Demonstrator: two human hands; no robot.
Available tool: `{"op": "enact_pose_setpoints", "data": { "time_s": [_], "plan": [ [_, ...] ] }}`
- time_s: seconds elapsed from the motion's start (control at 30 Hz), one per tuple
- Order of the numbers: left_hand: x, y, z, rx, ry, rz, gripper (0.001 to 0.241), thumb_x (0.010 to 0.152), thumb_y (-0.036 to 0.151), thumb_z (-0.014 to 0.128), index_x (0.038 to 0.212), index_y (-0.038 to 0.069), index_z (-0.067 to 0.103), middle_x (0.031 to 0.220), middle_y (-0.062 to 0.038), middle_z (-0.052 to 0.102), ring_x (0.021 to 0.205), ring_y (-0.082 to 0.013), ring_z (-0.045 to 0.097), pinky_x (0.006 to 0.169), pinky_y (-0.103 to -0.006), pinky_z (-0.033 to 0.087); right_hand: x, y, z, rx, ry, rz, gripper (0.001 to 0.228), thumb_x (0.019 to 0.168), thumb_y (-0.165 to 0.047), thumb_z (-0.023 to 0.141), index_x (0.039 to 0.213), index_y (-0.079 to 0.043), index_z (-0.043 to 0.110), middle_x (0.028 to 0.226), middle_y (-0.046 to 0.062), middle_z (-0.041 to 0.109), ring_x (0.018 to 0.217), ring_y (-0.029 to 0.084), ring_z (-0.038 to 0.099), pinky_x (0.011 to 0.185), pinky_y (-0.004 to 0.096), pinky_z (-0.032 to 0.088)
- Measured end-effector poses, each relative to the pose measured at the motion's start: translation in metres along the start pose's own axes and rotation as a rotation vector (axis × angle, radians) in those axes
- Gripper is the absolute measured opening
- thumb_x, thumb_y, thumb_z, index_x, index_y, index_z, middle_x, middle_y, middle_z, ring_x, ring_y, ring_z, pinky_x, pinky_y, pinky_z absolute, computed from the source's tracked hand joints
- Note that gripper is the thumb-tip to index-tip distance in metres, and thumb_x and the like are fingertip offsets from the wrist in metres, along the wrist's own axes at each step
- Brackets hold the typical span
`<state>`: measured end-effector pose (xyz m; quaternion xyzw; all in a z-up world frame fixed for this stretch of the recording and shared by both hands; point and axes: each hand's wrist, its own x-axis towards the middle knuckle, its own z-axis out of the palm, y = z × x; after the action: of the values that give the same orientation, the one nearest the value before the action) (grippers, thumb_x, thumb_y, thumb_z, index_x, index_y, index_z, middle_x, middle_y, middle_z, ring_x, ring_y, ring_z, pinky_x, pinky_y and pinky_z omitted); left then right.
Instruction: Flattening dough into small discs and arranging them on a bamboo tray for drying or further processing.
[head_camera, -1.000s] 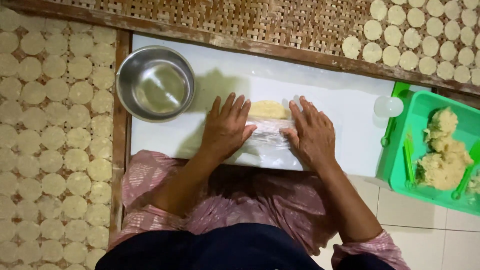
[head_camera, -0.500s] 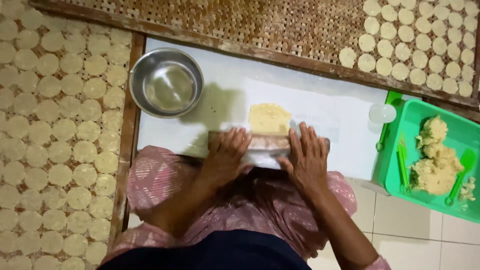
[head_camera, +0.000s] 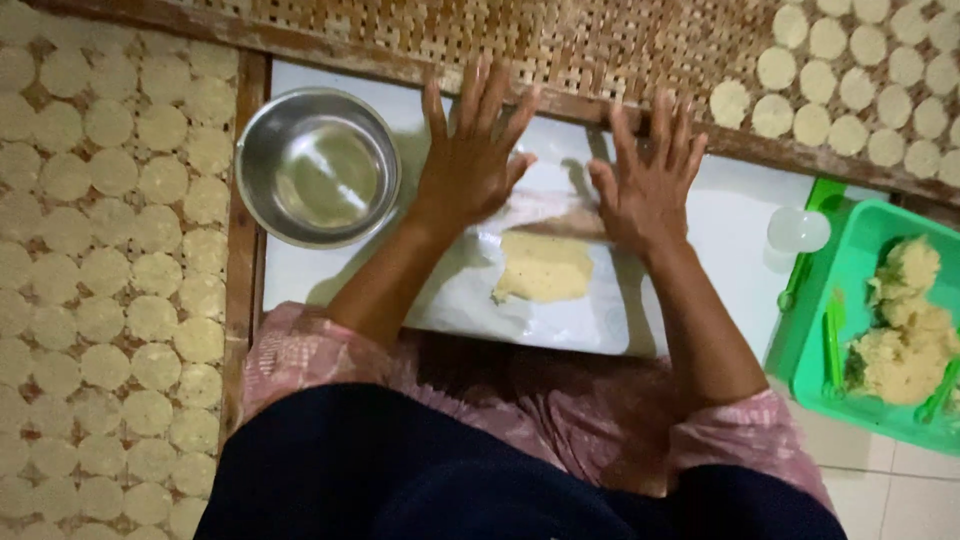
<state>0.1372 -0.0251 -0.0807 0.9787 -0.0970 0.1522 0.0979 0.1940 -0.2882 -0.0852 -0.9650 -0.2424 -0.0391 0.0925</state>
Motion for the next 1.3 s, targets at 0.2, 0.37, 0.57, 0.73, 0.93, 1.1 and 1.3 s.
{"op": "enact_pose_setpoints", "data": {
  "time_s": [0.2, 0.37, 0.57, 0.73, 0.93, 1.1, 1.3],
  "plan": [
    [-0.022, -0.003, 0.023, 0.319, 0.104, 0.062, 0.081, 0.114, 0.079, 0.034, 0.171, 0.024, 0.018, 0.172, -0.015, -0.014, 0.159, -0.0349, -0.014, 0.121, -0.0675, -0.019, -0.013, -0.01, -0.006, 0.049, -0.001, -0.003, 0.079, 0.104, -0.07, 0.013, 0.17, -0.029, 0.024, 0.17, 0.005, -0.01, 0.155, 0.031, -0.016, 0.122, 0.071, -0.008],
    [-0.067, 0.02, -0.023, 0.054, 0.049, 0.272, 0.073, 0.092, 0.073, 0.056, 0.133, 0.013, 0.064, 0.159, -0.019, 0.04, 0.153, -0.0404, 0.024, 0.114, -0.0778, 0.019, -0.058, -0.02, -0.005, 0.045, 0.153, -0.131, 0.07, 0.105, -0.067, 0.032, 0.165, -0.03, 0.03, 0.17, 0.018, 0.01, 0.153, 0.046, -0.002, 0.117, 0.071, 0.003],
    [-0.069, 0.005, -0.005, -0.061, -0.217, 0.225, 0.062, 0.078, 0.052, 0.075, 0.121, 0.01, 0.06, 0.144, -0.014, 0.05, 0.149, -0.0344, 0.032, 0.112, -0.0716, 0.029, -0.101, -0.063, -0.02, 0.06, 0.267, -0.282, 0.086, 0.086, -0.07, 0.064, 0.159, -0.03, 0.04, 0.17, 0.023, 0.01, 0.152, 0.054, -0.002, 0.116, 0.076, 0.006],
    [-0.054, -0.007, -0.003, 0.012, 0.053, 0.128, 0.07, 0.05, 0.05, 0.091, 0.104, 0.018, 0.061, 0.114, -0.001, 0.058, 0.12, -0.0234, 0.055, 0.089, -0.0503, 0.051, -0.124, -0.092, 0.01, -0.078, 0.389, -0.449, 0.086, 0.078, -0.068, 0.075, 0.154, -0.04, 0.045, 0.169, 0.019, 0.021, 0.153, 0.051, 0.009, 0.116, 0.076, 0.009],
    [-0.062, -0.024, -0.054, -0.086, 0.282, 0.011, 0.057, 0.067, 0.058, 0.081, 0.104, 0.019, 0.06, 0.108, 0.001, 0.058, 0.112, -0.0228, 0.06, 0.086, -0.0444, 0.049, -0.104, -0.111, 0.008, -0.143, 0.449, -0.407, 0.102, 0.066, -0.061, 0.085, 0.156, -0.043, 0.04, 0.17, 0.015, 0.022, 0.155, 0.047, 0.011, 0.117, 0.074, 0.008],
    [-0.079, -0.008, -0.083, -0.216, 0.374, -0.068, 0.047, 0.07, 0.042, 0.083, 0.1, 0.013, 0.062, 0.101, -0.003, 0.061, 0.099, -0.0265, 0.064, 0.076, -0.0466, 0.057, -0.095, -0.11, -0.005, 0.076, 0.241, -0.116, 0.107, 0.069, -0.043, 0.089, 0.161, -0.033, 0.035, 0.17, 0.018, 0.012, 0.154, 0.05, 0.005, 0.116, 0.075, 0.011],
    [-0.085, 0.009, -0.086, -0.276, 0.389, -0.081, 0.052, 0.07, 0.041, 0.086, 0.106, 0.012, 0.063, 0.105, -0.004, 0.061, 0.101, -0.0274, 0.065, 0.074, -0.0496, 0.058, -0.08, -0.1, 0.006, 0.178, -0.006, 0.098, 0.11, 0.068, -0.043, 0.089, 0.161, -0.034, 0.031, 0.171, 0.016, 0.003, 0.154, 0.05, -0.002, 0.115, 0.079, 0.012]
  ]
}}
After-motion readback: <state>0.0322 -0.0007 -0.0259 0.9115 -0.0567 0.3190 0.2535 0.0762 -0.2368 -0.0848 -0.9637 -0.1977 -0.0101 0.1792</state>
